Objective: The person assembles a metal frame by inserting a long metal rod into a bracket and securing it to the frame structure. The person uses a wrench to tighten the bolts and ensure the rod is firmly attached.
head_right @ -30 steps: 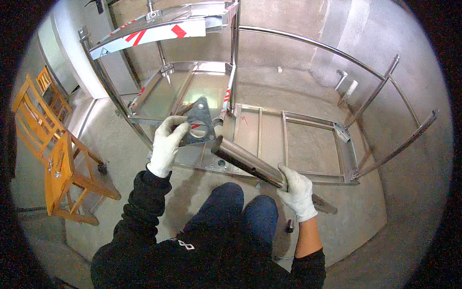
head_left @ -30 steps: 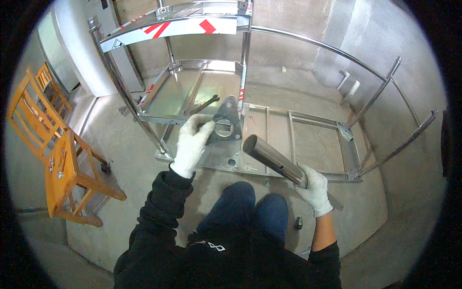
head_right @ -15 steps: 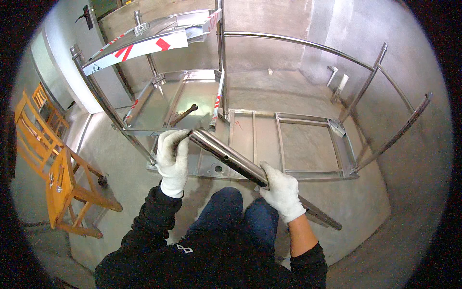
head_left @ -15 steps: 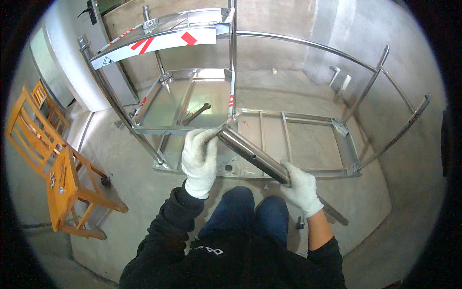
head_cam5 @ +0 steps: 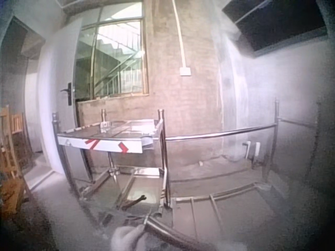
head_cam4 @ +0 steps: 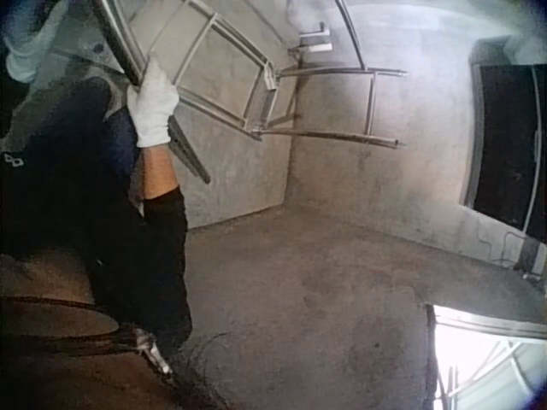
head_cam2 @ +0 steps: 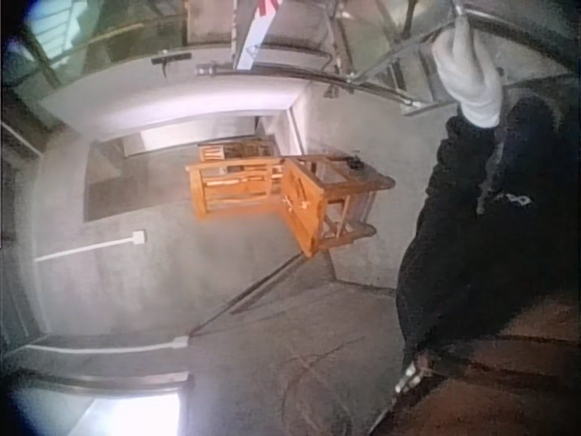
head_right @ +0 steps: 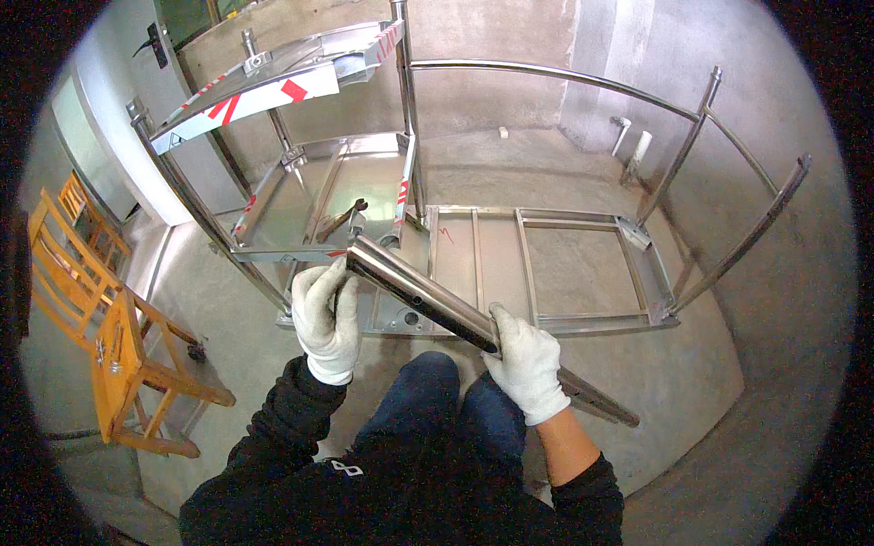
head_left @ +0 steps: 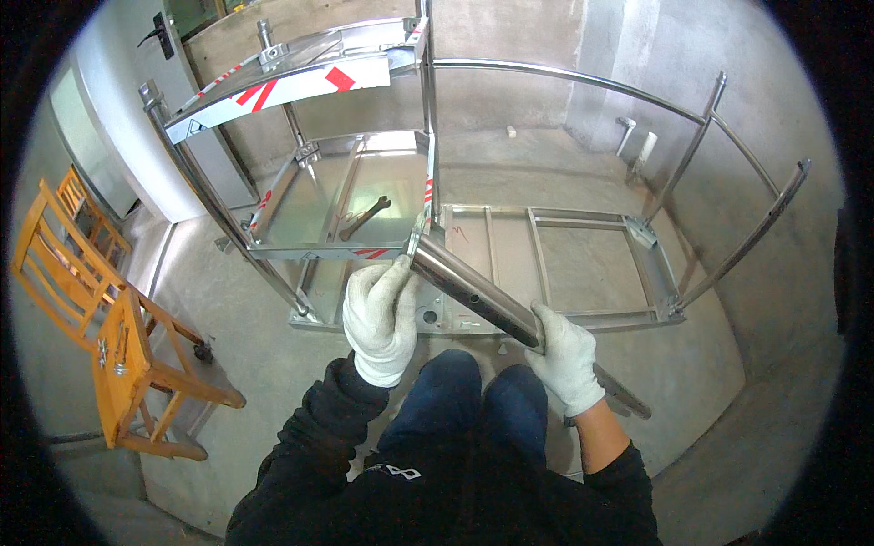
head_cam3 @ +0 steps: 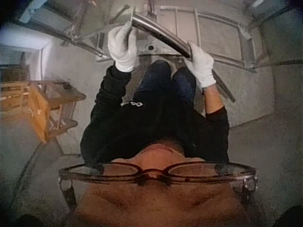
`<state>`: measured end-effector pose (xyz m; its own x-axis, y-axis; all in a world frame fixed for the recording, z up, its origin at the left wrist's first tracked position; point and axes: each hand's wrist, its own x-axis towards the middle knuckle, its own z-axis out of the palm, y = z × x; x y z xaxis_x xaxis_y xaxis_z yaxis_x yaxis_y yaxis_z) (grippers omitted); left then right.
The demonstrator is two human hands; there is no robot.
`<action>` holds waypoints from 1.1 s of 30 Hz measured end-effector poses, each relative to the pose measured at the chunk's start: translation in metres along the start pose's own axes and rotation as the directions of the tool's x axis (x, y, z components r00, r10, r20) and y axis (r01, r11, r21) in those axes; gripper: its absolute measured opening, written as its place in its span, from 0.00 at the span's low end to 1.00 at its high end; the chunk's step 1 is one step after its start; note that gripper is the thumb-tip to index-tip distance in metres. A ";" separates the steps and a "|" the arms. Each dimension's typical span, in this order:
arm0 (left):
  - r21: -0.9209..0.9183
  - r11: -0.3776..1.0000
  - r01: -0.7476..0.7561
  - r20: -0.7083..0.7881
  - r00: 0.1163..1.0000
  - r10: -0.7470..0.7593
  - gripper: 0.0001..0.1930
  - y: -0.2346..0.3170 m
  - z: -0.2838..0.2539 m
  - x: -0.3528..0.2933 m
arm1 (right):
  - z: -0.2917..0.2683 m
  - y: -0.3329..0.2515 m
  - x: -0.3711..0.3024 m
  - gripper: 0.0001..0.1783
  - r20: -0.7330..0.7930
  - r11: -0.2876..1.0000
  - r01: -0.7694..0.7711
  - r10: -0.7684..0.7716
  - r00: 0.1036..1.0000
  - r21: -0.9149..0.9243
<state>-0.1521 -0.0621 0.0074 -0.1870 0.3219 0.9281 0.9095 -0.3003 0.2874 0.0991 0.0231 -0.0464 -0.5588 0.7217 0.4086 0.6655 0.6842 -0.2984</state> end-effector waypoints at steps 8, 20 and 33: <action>-0.551 0.775 0.309 0.272 0.945 -0.184 0.11 -0.024 -0.009 0.016 | -0.007 0.008 -0.002 0.39 -0.038 0.990 0.124 -0.121 0.992 0.063; -0.461 0.453 0.763 0.758 0.604 -0.246 0.41 -0.040 -0.024 0.036 | -0.022 0.005 -0.007 0.34 0.068 0.986 0.088 -0.099 0.993 0.141; -0.502 0.392 0.771 0.713 0.625 -0.317 0.44 -0.034 -0.004 0.031 | -0.017 -0.015 -0.015 0.32 0.064 0.997 0.062 -0.065 0.996 0.053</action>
<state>-0.1908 -0.0458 0.0273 -0.1400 0.9369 0.3203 0.0263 -0.3199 0.9471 0.1057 0.0006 -0.0336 -0.6316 0.6807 0.3713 0.6023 0.7322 -0.3179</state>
